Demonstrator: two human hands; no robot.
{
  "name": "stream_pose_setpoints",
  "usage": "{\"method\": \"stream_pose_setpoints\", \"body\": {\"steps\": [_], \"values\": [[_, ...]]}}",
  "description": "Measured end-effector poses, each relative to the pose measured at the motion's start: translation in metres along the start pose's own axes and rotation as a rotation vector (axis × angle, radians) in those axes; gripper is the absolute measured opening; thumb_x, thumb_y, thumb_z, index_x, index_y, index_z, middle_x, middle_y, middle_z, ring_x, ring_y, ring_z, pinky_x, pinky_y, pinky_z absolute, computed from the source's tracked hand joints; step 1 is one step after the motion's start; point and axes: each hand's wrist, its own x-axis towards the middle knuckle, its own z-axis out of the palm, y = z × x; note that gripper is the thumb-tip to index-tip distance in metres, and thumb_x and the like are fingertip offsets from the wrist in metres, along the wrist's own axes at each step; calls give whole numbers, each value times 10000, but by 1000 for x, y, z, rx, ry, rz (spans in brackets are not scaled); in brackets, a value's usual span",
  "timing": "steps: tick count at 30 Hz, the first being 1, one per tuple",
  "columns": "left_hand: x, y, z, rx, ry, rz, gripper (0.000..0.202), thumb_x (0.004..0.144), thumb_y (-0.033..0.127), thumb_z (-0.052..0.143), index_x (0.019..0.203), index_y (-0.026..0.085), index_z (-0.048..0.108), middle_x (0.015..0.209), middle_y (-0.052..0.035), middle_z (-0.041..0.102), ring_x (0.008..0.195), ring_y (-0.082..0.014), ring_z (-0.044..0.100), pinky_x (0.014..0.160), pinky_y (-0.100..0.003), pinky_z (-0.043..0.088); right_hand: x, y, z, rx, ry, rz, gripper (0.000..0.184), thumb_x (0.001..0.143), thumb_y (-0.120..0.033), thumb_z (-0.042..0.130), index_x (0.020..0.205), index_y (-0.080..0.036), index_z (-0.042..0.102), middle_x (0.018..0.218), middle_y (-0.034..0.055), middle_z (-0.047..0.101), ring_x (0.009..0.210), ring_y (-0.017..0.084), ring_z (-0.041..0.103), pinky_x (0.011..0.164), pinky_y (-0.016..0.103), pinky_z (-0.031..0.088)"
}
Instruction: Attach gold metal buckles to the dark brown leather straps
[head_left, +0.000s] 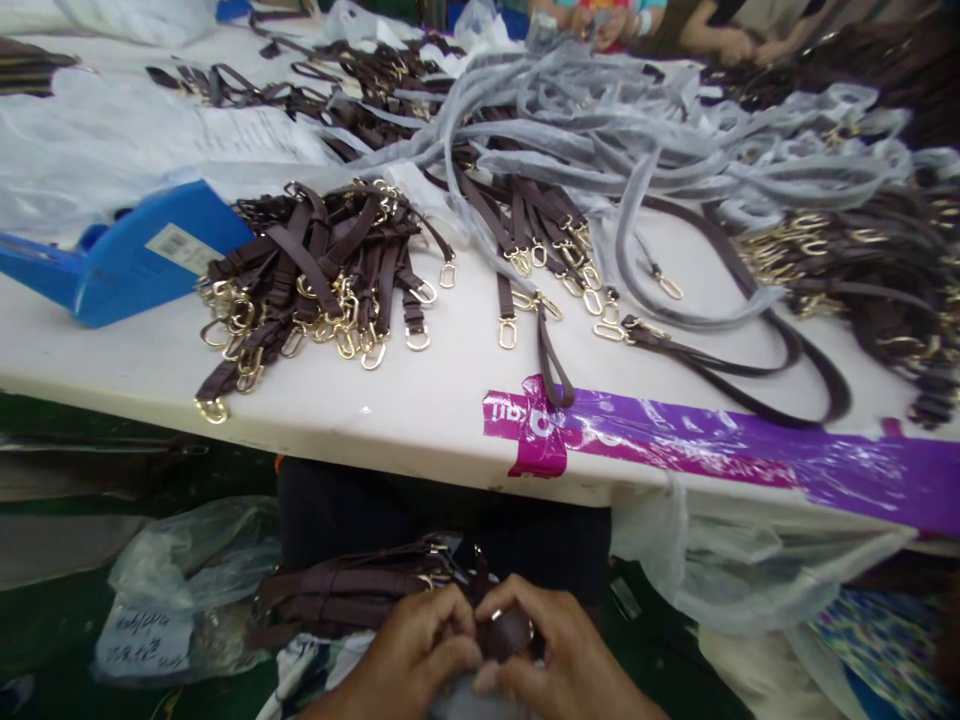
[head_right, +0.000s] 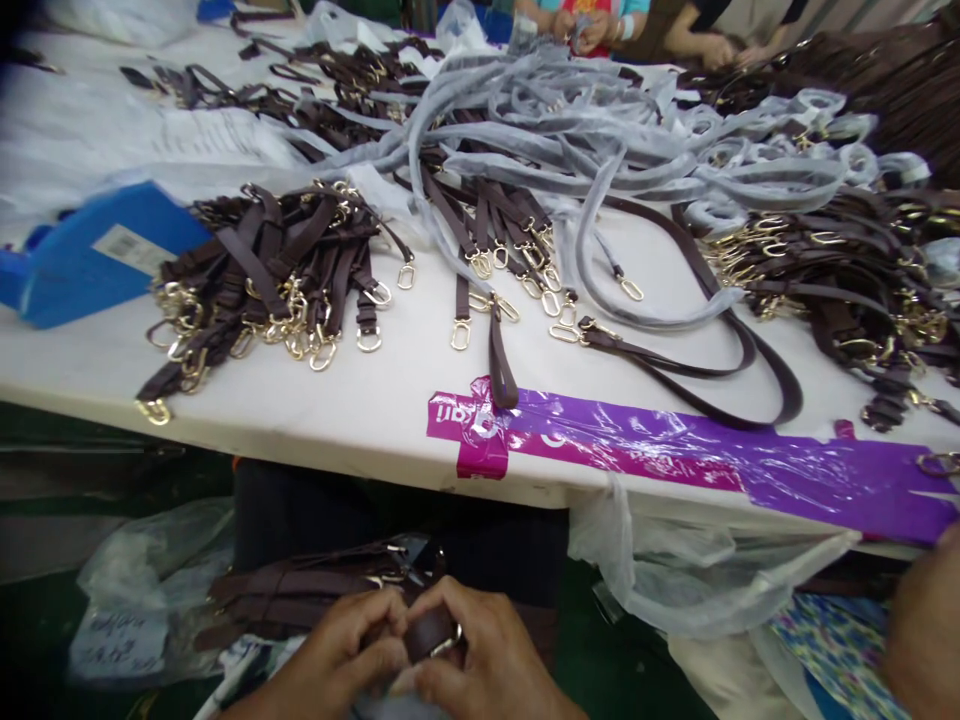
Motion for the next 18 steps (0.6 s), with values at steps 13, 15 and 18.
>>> {"method": "stream_pose_setpoints", "body": {"steps": [13, 15, 18], "values": [[5, 6, -2, -437, -72, -244, 510, 632, 573, 835, 731, 160, 554, 588, 70, 463, 531, -73, 321, 507, -230, 197, -4, -2, -15, -130, -28, -104, 461, 803, -651, 717, 984, -236, 636, 917, 12, 665, 809, 185, 632, 691, 267, 443], [6, 9, -6, -434, -115, -264, 460, 647, 527, 823, 722, 167, 546, 564, 80, 445, 512, -74, 303, 500, -235, 192, -2, -10, -22, -312, -66, -121, 452, 813, -608, 737, 1063, -249, 623, 934, 3, 681, 817, 186, 639, 681, 272, 428], [9, 13, -8, -416, -145, -301, 402, 638, 463, 799, 698, 172, 529, 555, 79, 445, 509, -78, 300, 499, -238, 195, 5, -15, -24, -625, -158, -294, 379, 814, -473, 775, 1063, -239, 610, 878, -10, 693, 777, 195, 645, 665, 311, 387]]}}
